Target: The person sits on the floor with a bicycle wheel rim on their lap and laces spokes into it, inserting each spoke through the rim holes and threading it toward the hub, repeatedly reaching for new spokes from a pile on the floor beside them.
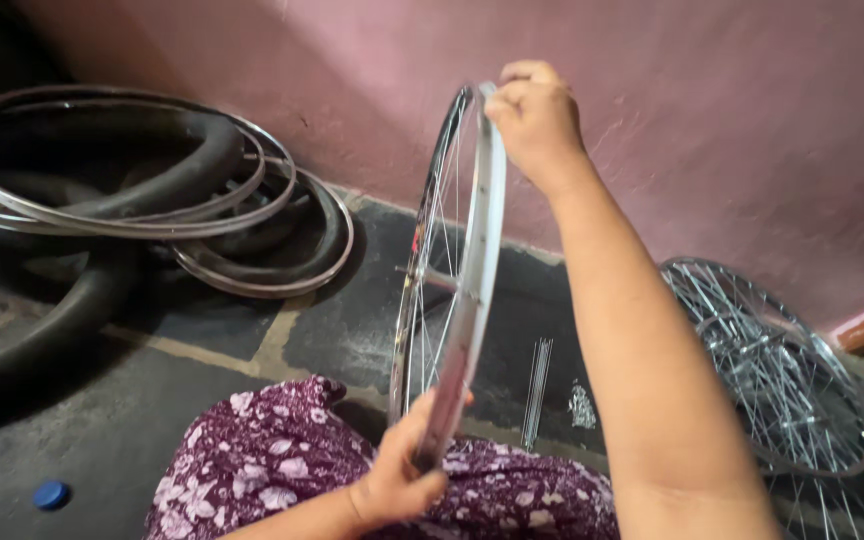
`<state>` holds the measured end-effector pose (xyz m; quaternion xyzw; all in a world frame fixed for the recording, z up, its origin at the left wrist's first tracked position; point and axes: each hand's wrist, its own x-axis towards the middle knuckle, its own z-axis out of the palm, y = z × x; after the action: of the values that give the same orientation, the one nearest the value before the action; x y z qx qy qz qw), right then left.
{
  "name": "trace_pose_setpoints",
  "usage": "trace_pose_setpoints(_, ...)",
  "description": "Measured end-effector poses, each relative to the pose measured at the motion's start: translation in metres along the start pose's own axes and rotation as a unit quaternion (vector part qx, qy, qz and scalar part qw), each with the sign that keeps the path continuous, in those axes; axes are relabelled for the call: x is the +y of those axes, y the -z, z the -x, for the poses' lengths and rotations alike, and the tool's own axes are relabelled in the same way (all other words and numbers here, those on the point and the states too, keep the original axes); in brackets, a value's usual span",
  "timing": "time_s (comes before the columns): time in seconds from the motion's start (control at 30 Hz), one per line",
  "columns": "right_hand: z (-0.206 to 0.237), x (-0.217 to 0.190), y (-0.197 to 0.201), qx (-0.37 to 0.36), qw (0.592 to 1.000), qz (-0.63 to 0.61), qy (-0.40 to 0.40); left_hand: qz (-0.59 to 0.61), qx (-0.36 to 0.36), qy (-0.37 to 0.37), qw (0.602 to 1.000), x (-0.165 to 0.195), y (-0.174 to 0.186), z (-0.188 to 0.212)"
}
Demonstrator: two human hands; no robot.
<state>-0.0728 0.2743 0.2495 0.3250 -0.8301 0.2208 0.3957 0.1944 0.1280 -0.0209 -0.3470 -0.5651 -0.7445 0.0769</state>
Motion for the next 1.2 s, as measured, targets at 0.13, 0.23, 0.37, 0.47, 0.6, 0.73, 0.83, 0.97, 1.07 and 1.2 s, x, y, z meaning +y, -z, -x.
trace_pose_setpoints(0.13,0.055,0.017,-0.003,0.087,0.995,-0.054,0.015,0.037,0.072,0.087,0.993,0.013,0.023,-0.023)
trace_pose_setpoints(0.23,0.137,0.033,-0.024,0.079,0.995,-0.051,-0.031,-0.062,0.115,0.13,0.983,0.029,0.057,-0.044)
trace_pose_setpoints(0.37,0.281,0.064,-0.071,0.004,0.987,-0.072,-0.14,-0.032,0.116,0.128,0.985,0.041,0.104,-0.081)
trace_pose_setpoints(0.47,0.397,0.094,-0.093,-0.132,0.929,-0.088,-0.335,-0.001,0.094,0.119,0.988,0.042,0.127,-0.094)
trace_pose_setpoints(0.6,0.5,0.135,-0.086,-0.18,0.87,-0.06,-0.455,0.021,0.099,0.113,0.988,0.033,0.128,-0.097)
trace_pose_setpoints(0.73,0.523,0.163,-0.066,-0.135,0.805,-0.015,-0.577,-0.012,0.093,0.056,0.994,0.012,0.101,-0.083)
trace_pose_setpoints(0.83,0.522,0.167,-0.063,-0.158,0.794,0.024,-0.587,-0.072,0.099,0.045,0.991,-0.011,0.07,-0.052)
trace_pose_setpoints(0.97,0.518,0.167,-0.067,-0.262,0.777,0.046,-0.571,-0.131,0.105,-0.03,0.985,-0.035,0.037,-0.02)
trace_pose_setpoints(1.07,0.522,0.171,-0.066,-0.278,0.77,0.035,-0.573,-0.271,0.143,-0.088,0.948,-0.029,0.025,-0.018)
trace_pose_setpoints(1.2,0.524,0.177,-0.072,-0.345,0.741,0.056,-0.573,-0.391,0.162,-0.159,0.892,0.011,0.031,-0.061)
